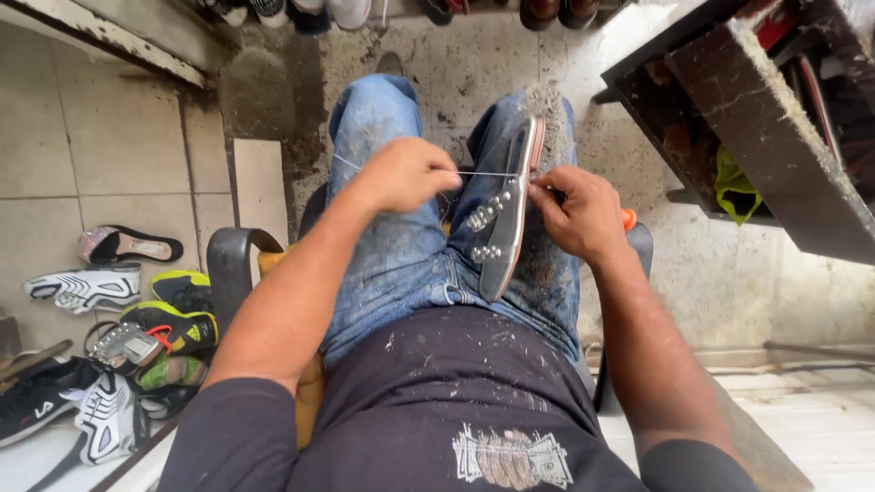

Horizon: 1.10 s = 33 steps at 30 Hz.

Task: Hand-sewing a shoe sole using an awl and thread in a repair shop.

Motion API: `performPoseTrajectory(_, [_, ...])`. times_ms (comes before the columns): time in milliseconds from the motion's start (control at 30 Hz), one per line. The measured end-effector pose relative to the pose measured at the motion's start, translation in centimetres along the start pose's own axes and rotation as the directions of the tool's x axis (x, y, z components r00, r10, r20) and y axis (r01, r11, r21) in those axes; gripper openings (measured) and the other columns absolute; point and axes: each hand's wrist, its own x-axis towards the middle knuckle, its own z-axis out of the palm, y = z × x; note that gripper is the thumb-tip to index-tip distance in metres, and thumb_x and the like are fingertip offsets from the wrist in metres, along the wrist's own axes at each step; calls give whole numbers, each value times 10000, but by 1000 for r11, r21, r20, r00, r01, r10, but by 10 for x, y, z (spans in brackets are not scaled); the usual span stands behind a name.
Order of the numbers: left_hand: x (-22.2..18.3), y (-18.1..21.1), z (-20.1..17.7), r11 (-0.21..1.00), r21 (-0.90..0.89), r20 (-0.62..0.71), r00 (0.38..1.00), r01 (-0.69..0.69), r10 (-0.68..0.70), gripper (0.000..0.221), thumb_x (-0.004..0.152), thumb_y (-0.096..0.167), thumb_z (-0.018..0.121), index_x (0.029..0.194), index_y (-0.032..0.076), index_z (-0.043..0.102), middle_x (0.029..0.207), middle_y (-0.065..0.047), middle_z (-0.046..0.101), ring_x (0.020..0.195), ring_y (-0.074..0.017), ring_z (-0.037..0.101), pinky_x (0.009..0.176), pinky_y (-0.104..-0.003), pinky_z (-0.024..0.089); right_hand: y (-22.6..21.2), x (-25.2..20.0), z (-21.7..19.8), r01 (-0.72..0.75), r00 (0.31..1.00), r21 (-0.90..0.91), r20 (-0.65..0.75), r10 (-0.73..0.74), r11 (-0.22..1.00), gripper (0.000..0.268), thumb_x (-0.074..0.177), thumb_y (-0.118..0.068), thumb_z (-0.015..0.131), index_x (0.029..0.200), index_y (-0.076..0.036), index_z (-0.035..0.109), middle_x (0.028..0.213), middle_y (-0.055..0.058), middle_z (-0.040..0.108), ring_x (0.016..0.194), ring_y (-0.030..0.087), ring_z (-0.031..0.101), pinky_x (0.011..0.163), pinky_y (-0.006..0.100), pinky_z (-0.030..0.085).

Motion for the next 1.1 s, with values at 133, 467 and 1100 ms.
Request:
performPoseTrajectory(133, [-28, -43, -35, 983, -183, -308, 949, 6, -63, 139, 912, 325, 744, 973, 221, 813, 970, -75, 773, 969, -251, 729, 884, -396, 549, 4, 1, 2, 65, 996, 48, -58, -62, 997, 86, 948, -219, 779, 1005, -155, 772, 863, 152, 710, 890, 427, 699, 720, 511, 534])
performPoseTrajectory(467, [12, -43, 26, -198, -932, -353, 889, -304, 291, 167, 1004, 250, 620, 937, 99, 599, 1065, -168, 659, 917, -286, 700, 685, -347, 589, 24, 17, 10, 65, 996, 269, 47, -80, 961, 24, 946, -153, 778, 962, -137, 787, 766, 140, 658, 750, 315, 677, 676, 416, 510])
performPoseTrajectory(1100, [24, -39, 100, 799, -281, -410, 819, -532, 401, 397, 837, 217, 827, 1207, 124, 717, 782, -72, 554, 715, -260, 648, 670, -367, 548, 4, 13, 9, -127, 986, -91, 96, 136, 988, 86, 964, -313, 756, 1012, -246, 780, 875, 102, 717, 901, 374, 707, 711, 502, 541])
